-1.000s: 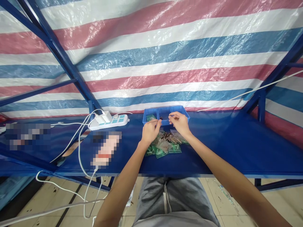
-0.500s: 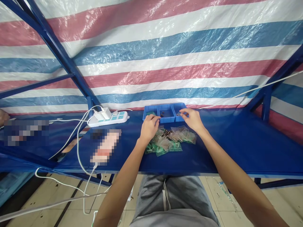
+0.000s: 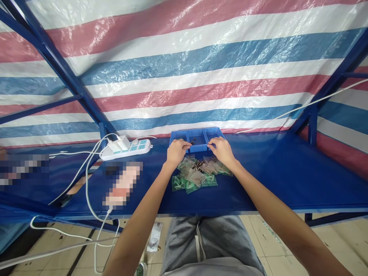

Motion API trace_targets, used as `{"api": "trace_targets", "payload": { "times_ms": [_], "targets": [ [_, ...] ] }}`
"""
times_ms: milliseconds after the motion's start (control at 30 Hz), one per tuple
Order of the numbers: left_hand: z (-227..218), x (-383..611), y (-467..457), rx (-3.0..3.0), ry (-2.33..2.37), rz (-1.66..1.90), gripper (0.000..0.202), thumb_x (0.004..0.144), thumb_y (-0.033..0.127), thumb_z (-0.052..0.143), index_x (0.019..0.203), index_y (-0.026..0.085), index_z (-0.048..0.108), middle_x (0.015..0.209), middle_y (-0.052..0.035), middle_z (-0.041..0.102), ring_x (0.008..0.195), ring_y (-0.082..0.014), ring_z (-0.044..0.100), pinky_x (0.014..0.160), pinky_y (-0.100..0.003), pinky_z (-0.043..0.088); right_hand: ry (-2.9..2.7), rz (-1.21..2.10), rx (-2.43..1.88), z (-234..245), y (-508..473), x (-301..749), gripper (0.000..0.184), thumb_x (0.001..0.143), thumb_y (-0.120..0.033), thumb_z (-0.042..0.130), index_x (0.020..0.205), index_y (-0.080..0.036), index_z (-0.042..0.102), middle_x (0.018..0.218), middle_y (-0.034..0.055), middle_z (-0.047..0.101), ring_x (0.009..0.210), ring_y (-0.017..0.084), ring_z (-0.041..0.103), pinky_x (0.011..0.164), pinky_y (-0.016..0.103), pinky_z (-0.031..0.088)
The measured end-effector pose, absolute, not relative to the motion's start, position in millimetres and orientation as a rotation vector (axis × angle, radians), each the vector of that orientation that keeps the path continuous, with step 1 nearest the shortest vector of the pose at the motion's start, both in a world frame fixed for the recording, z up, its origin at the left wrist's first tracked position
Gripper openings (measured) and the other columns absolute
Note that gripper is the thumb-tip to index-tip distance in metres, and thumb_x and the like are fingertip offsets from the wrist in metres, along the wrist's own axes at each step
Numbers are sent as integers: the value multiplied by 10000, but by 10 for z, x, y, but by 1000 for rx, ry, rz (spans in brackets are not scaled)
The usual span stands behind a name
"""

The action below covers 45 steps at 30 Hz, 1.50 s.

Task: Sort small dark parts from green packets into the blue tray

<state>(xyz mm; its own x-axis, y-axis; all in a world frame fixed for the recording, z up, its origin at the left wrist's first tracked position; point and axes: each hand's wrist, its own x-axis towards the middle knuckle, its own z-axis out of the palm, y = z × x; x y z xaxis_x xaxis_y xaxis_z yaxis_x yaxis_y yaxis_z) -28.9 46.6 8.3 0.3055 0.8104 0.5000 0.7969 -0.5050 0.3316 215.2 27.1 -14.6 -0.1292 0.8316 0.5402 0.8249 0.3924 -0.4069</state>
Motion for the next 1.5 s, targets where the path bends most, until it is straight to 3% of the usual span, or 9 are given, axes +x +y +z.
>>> {"api": "trace_targets", "payload": {
  "times_ms": [133, 400, 600, 733, 833, 1033, 1267, 1500],
  "targets": [
    [116, -306, 514, 2517, 1490, 958, 158, 912, 284, 658, 927, 292, 815, 894, -41, 721, 792, -206, 642, 686, -295, 514, -1939, 24, -1382, -147, 290, 2161, 106, 919, -220, 614, 887, -218, 716, 891, 76, 719, 898, 273, 598, 797, 373, 458],
    [25, -319, 370, 2598, 1493, 1044, 189, 924, 256, 618, 1007, 298, 782, 981, -46, 701, 949, -232, 605, 767, -326, 524, -1905, 92, -1335, -85, 218, 2145, 167, 897, -166, 590, 984, -209, 725, 966, 78, 714, 865, 244, 632, 797, 361, 485],
    [19, -298, 281, 2607, 1436, 1189, 249, 953, 204, 521, 1058, 241, 744, 1027, -65, 659, 1042, -218, 602, 851, -314, 519, -2167, 305, -1210, 68, 41, 2089, 153, 915, -235, 602, 956, -227, 749, 934, 58, 721, 755, 207, 650, 716, 323, 480],
    [47, -272, 234, 2570, 1379, 1159, 260, 958, 187, 483, 1043, 222, 726, 953, -49, 656, 865, -174, 633, 774, -279, 510, -2300, 411, -1236, 10, 48, 2106, 171, 884, -312, 674, 1008, -232, 760, 1021, 75, 737, 913, 255, 674, 779, 338, 481],
    [56, -257, 215, 2579, 1343, 1089, 266, 950, 173, 473, 1043, 216, 718, 911, -45, 655, 778, -160, 623, 702, -266, 486, -2329, 450, -1248, -37, 79, 2132, 157, 869, -343, 694, 943, -223, 762, 996, 80, 732, 931, 262, 665, 802, 342, 469],
    [57, -254, 221, 2552, 1353, 1121, 263, 956, 181, 469, 1041, 210, 716, 896, -41, 652, 744, -154, 604, 680, -267, 465, -2324, 539, -1274, 25, 48, 2126, 176, 902, -307, 635, 763, -206, 670, 822, 40, 679, 760, 196, 631, 696, 294, 422],
    [71, -255, 229, 2522, 1341, 1122, 245, 953, 202, 486, 1046, 206, 713, 883, -34, 647, 749, -148, 606, 716, -265, 480, -2209, 477, -1218, 154, -1, 2122, 203, 939, -303, 521, 782, -204, 601, 768, 33, 659, 721, 188, 585, 678, 297, 375],
    [112, -186, 150, 2610, 1151, 1078, 236, 956, 381, 571, 1079, 215, 685, 918, -24, 652, 790, -153, 621, 733, -273, 487, -1811, 551, -1183, 152, 34, 2081, 209, 911, -388, 548, 794, -217, 576, 720, 9, 669, 662, 178, 599, 664, 297, 435]
  ]
}}
